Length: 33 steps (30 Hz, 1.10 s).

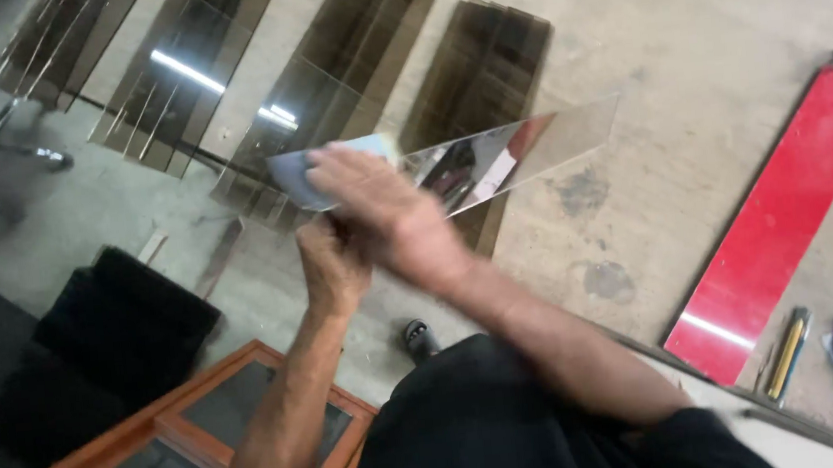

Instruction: Sanding the edges of glass panels using a sanding block

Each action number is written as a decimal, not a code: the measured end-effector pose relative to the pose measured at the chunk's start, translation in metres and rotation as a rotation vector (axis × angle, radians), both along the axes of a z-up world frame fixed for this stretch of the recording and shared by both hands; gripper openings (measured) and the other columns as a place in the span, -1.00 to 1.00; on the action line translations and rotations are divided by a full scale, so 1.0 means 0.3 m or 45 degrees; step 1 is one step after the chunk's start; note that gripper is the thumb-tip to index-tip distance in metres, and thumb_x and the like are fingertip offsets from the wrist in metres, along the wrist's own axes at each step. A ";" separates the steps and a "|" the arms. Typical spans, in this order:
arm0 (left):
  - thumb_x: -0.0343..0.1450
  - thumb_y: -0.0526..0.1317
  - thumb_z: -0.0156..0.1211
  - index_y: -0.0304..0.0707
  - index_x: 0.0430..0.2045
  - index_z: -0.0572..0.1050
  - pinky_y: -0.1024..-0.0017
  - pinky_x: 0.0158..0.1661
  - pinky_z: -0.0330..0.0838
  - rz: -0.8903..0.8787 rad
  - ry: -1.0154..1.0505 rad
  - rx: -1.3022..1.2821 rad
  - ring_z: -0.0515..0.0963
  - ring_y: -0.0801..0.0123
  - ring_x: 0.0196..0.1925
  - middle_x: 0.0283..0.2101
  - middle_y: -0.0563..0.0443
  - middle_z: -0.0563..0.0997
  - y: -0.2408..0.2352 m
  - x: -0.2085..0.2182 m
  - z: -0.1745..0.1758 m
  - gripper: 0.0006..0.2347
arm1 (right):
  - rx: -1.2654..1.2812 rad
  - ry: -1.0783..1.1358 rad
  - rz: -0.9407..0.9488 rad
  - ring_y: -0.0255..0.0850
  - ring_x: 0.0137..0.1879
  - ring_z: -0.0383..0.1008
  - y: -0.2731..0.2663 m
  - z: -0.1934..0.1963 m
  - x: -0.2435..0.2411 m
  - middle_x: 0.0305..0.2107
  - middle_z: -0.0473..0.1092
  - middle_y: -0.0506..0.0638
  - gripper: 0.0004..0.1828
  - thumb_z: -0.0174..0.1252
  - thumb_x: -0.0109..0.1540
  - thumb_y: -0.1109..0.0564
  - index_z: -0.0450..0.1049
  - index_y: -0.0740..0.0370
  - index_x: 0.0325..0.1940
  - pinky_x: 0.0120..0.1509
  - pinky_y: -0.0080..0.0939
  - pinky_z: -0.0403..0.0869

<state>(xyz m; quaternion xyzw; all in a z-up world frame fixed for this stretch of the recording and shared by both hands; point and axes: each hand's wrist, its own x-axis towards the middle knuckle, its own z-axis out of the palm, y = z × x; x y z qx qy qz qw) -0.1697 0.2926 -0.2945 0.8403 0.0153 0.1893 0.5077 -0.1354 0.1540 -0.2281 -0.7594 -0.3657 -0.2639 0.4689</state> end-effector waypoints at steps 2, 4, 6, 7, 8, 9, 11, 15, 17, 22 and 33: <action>0.50 -0.25 0.23 -0.25 -0.36 0.66 0.21 -0.54 0.58 -0.077 -0.019 -0.135 0.75 0.12 -0.29 -0.40 -0.16 0.71 -0.068 -0.028 0.158 -0.89 | -0.197 0.307 -0.197 0.04 0.42 0.35 -0.241 -0.150 0.041 0.34 0.32 -0.05 -0.34 0.25 0.20 0.20 0.34 0.00 0.41 0.58 0.02 0.32; 0.50 -0.23 0.22 -0.22 -0.35 0.67 0.35 -0.44 0.66 -0.083 -0.060 -0.276 0.77 0.23 -0.34 -0.39 -0.12 0.74 -0.080 -0.040 0.224 -0.88 | -0.412 0.587 -0.329 0.07 0.41 0.30 -0.322 -0.141 0.088 0.40 0.25 -0.08 -0.01 0.36 0.03 0.32 0.23 -0.11 0.51 0.55 0.01 0.31; 0.49 -0.25 0.25 -0.28 -0.34 0.67 0.31 -0.41 0.61 -0.138 -0.175 -0.192 0.75 0.05 -0.26 -0.40 -0.19 0.71 -0.071 -0.037 0.199 -0.89 | -0.165 0.300 -0.112 0.22 0.43 0.30 -0.284 0.000 0.068 0.26 0.36 0.26 -0.48 0.11 0.32 0.35 0.36 0.24 0.39 0.54 0.16 0.27; 0.49 -0.25 0.25 -0.28 -0.34 0.67 0.31 -0.41 0.61 -0.155 -0.167 -0.201 0.75 0.05 -0.26 -0.40 -0.19 0.71 -0.018 -0.020 0.097 -0.89 | -0.170 0.309 -0.131 0.22 0.43 0.30 -0.180 -0.015 0.033 0.26 0.36 0.26 -0.48 0.11 0.32 0.35 0.36 0.24 0.39 0.54 0.16 0.27; 0.48 -0.25 0.28 -0.23 -0.31 0.66 0.39 -0.37 0.60 -0.257 -0.308 0.148 0.74 0.06 -0.31 -0.38 -0.14 0.71 0.030 -0.002 -0.004 -0.92 | -0.142 0.143 -0.105 0.15 0.41 0.36 -0.078 -0.030 0.000 0.24 0.40 0.16 -0.55 0.08 0.34 0.25 0.41 0.19 0.34 0.57 0.13 0.28; 0.46 -0.25 0.30 -0.18 -0.28 0.65 0.47 -0.34 0.58 -0.350 -0.452 0.504 0.73 0.07 -0.35 -0.36 -0.08 0.71 0.087 0.015 -0.105 -0.94 | -0.112 -0.024 -0.070 0.07 0.39 0.42 0.035 -0.048 -0.028 0.22 0.44 0.06 -0.60 0.05 0.37 0.15 0.47 0.14 0.30 0.59 0.09 0.30; 0.46 -0.26 0.32 -0.25 -0.33 0.65 0.35 -0.37 0.59 -0.332 -0.289 0.147 0.74 0.12 -0.33 -0.40 -0.13 0.71 0.041 0.008 0.066 -0.94 | -0.133 0.026 -0.047 0.27 0.35 0.39 -0.074 0.075 -0.026 0.17 0.43 0.25 -0.55 0.12 0.30 0.31 0.44 0.30 0.30 0.54 0.24 0.32; 0.46 -0.25 0.32 -0.21 -0.33 0.71 0.29 -0.24 0.64 -0.360 -0.089 -0.212 0.76 0.14 -0.19 -0.34 -0.09 0.76 0.027 -0.003 0.190 -0.92 | -0.348 0.298 -0.351 -0.01 0.31 0.47 -0.394 -0.147 0.060 0.13 0.51 0.02 -0.65 0.11 0.39 0.18 0.52 0.07 0.27 0.44 0.01 0.39; 0.45 -0.24 0.31 -0.22 -0.34 0.70 0.23 -0.28 0.62 -0.396 -0.071 -0.186 0.74 0.05 -0.20 -0.35 -0.11 0.74 0.061 0.009 0.154 -0.91 | -0.428 0.265 -0.174 0.20 0.30 0.42 -0.172 0.148 -0.038 0.06 0.49 0.27 -0.63 0.10 0.32 0.30 0.50 0.30 0.23 0.44 0.16 0.36; 0.29 -0.36 0.46 -0.46 -0.31 0.66 -0.06 -0.29 0.52 -0.459 -0.104 -0.001 0.68 -0.25 -0.13 -0.32 -0.40 0.68 0.071 0.021 0.153 -0.83 | -0.014 0.186 0.092 0.27 0.24 0.51 -0.097 0.127 -0.128 0.04 0.52 0.27 -0.66 0.31 0.23 0.29 0.55 0.35 0.10 0.43 0.26 0.45; 0.44 -0.22 0.35 -0.14 -0.27 0.72 0.32 -0.18 0.66 -0.618 -0.193 -0.093 0.77 0.08 -0.17 -0.25 -0.06 0.77 0.062 0.051 0.247 -0.92 | -0.409 0.222 -0.306 0.09 0.29 0.48 -0.310 0.051 -0.082 0.11 0.50 0.24 -0.67 0.09 0.39 0.33 0.52 0.36 0.23 0.42 0.04 0.42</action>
